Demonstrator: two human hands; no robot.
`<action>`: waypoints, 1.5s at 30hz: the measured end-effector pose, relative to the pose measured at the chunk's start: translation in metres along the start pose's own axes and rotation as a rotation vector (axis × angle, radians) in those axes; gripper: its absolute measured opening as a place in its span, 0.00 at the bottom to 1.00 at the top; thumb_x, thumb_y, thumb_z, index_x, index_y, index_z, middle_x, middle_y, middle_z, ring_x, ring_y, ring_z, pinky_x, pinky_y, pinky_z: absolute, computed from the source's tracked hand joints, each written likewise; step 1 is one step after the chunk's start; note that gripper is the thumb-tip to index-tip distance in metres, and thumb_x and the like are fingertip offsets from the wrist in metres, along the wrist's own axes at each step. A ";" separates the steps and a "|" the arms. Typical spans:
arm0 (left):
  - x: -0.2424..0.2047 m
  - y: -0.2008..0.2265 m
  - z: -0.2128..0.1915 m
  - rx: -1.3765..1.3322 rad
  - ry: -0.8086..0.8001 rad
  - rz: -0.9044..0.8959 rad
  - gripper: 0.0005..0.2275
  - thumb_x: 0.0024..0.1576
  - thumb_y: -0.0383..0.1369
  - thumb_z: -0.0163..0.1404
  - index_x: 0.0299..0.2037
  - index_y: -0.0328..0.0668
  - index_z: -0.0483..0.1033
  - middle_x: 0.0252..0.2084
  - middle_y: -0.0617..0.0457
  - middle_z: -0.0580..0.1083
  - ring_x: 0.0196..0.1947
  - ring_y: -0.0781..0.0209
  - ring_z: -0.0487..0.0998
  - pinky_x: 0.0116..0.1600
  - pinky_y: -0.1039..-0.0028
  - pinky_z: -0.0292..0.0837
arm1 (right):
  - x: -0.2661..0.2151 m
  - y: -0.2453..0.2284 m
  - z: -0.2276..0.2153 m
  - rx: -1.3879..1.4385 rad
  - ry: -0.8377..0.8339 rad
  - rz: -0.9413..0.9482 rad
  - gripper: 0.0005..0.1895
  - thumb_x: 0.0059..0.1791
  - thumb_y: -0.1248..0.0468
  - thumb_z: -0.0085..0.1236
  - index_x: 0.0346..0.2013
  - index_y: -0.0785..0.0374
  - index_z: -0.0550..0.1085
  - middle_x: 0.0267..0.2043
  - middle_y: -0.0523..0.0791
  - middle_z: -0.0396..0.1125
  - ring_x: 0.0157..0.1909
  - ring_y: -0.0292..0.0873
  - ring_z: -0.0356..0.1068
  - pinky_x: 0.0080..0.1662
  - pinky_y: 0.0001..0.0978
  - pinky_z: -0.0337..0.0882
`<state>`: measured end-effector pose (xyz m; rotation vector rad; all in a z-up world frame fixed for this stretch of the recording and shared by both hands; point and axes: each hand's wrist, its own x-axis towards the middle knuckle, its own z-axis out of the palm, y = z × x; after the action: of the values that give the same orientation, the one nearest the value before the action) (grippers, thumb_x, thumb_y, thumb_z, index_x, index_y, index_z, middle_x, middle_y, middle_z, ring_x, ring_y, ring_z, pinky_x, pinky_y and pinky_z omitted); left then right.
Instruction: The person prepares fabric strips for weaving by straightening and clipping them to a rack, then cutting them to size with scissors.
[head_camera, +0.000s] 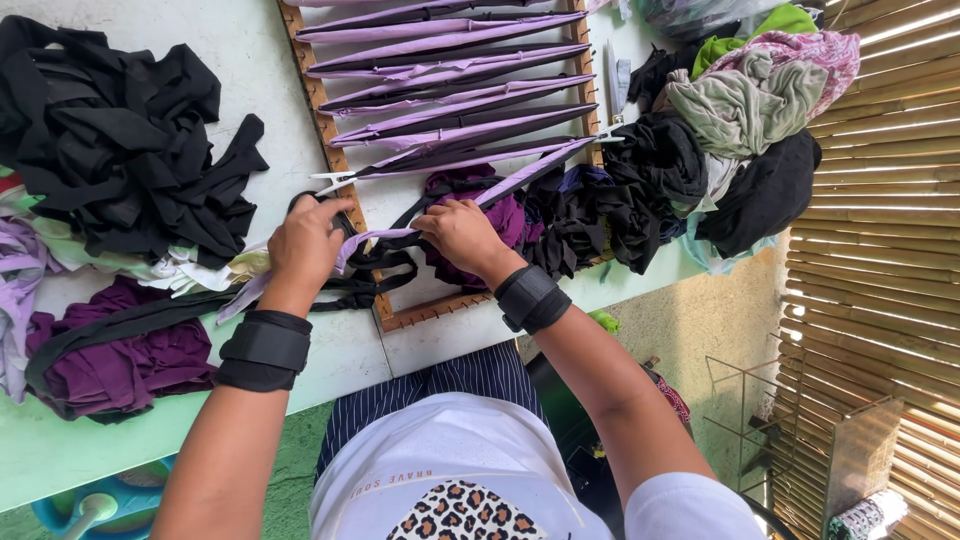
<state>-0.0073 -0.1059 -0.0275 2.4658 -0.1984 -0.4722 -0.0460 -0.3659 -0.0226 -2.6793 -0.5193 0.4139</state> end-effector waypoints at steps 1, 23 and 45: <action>0.002 -0.006 0.007 0.000 0.000 0.000 0.16 0.53 0.28 0.59 0.50 0.61 0.82 0.38 0.51 0.73 0.37 0.49 0.79 0.42 0.59 0.76 | 0.000 0.003 0.004 -0.001 0.000 0.000 0.10 0.51 0.59 0.57 0.45 0.54 0.80 0.41 0.41 0.72 0.49 0.48 0.71 0.52 0.45 0.67; 0.012 0.022 0.004 0.032 -0.132 -0.119 0.12 0.51 0.33 0.63 0.42 0.41 0.78 0.39 0.44 0.80 0.41 0.43 0.81 0.45 0.56 0.75 | 0.003 -0.003 -0.023 0.103 0.136 -0.087 0.13 0.48 0.64 0.59 0.47 0.56 0.80 0.39 0.43 0.73 0.45 0.49 0.72 0.53 0.44 0.67; 0.025 0.030 0.058 -0.590 -0.426 -0.150 0.13 0.60 0.30 0.45 0.53 0.40 0.73 0.36 0.43 0.78 0.29 0.49 0.77 0.35 0.58 0.74 | 0.000 -0.012 -0.035 0.074 0.468 -0.118 0.12 0.42 0.64 0.61 0.41 0.54 0.79 0.42 0.46 0.71 0.51 0.55 0.68 0.53 0.44 0.66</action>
<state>-0.0072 -0.1674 -0.0597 1.7902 -0.0330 -0.9669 -0.0375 -0.3663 0.0139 -2.5357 -0.5003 -0.2214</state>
